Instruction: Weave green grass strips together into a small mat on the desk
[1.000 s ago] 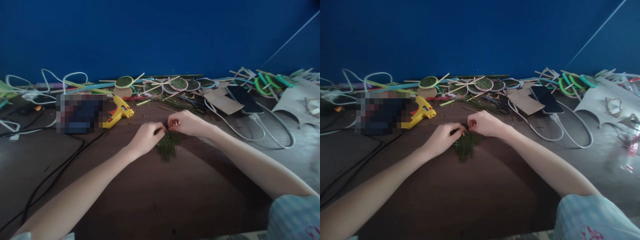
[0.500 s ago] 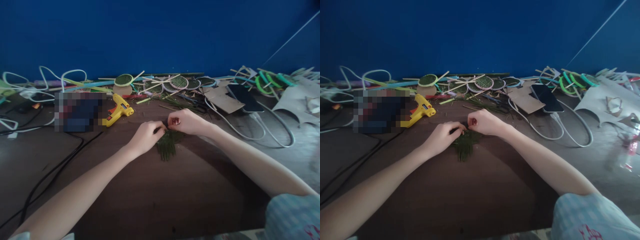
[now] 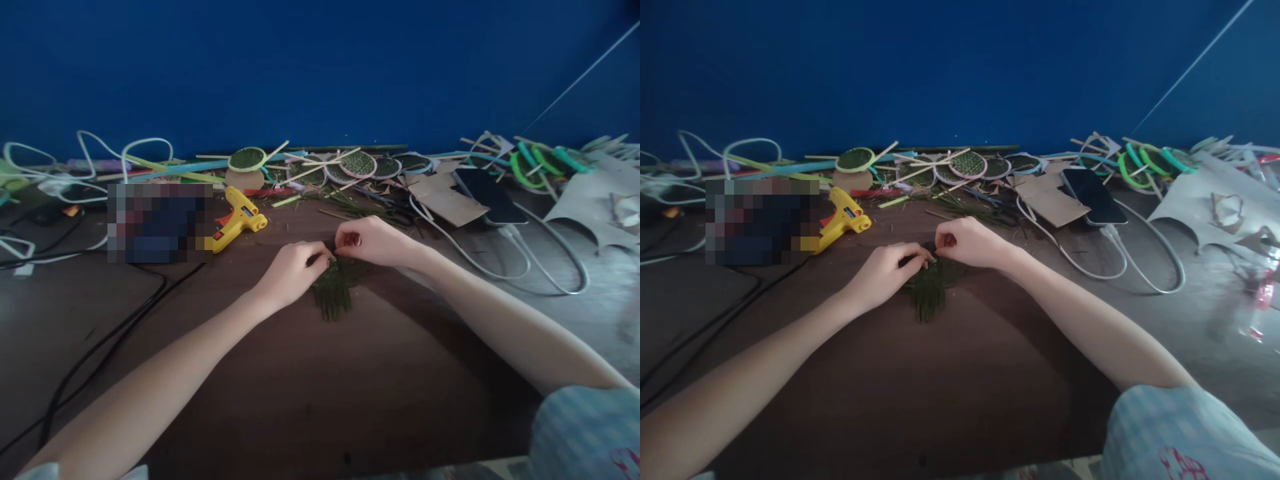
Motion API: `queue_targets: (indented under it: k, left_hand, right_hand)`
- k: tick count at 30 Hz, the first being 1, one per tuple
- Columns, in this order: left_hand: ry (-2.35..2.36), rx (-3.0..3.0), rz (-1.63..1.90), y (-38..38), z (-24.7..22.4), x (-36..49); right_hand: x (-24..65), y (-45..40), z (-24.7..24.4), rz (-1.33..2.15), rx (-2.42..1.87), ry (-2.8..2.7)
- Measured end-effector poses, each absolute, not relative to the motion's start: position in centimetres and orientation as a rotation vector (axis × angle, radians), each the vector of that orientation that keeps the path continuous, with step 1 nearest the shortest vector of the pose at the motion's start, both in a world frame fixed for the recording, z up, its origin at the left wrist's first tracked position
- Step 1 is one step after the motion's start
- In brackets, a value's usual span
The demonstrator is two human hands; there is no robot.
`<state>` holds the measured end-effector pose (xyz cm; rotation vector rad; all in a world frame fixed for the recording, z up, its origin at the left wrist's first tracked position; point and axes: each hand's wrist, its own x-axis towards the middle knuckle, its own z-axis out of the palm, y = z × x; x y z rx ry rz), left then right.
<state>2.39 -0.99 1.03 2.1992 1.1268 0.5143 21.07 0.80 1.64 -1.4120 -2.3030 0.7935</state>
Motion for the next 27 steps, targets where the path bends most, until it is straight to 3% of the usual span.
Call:
queue_targets:
  k: [8, 19, 27]
  left_hand:
    - [1.156, 2.228, 0.485, -1.0, 1.0, 2.3]
    - [1.118, 2.298, 0.536, -1.1, 0.6, 2.3]
    - [1.011, 2.975, 0.562, -1.9, -0.7, 2.8]
  right_hand:
    - [21.7, 0.5, 1.5, 0.790, -1.224, -2.426]
    - [21.4, 0.5, 1.4, 0.819, -1.274, -2.391]
    - [21.2, 0.8, 1.1, 0.805, -1.262, -2.358]
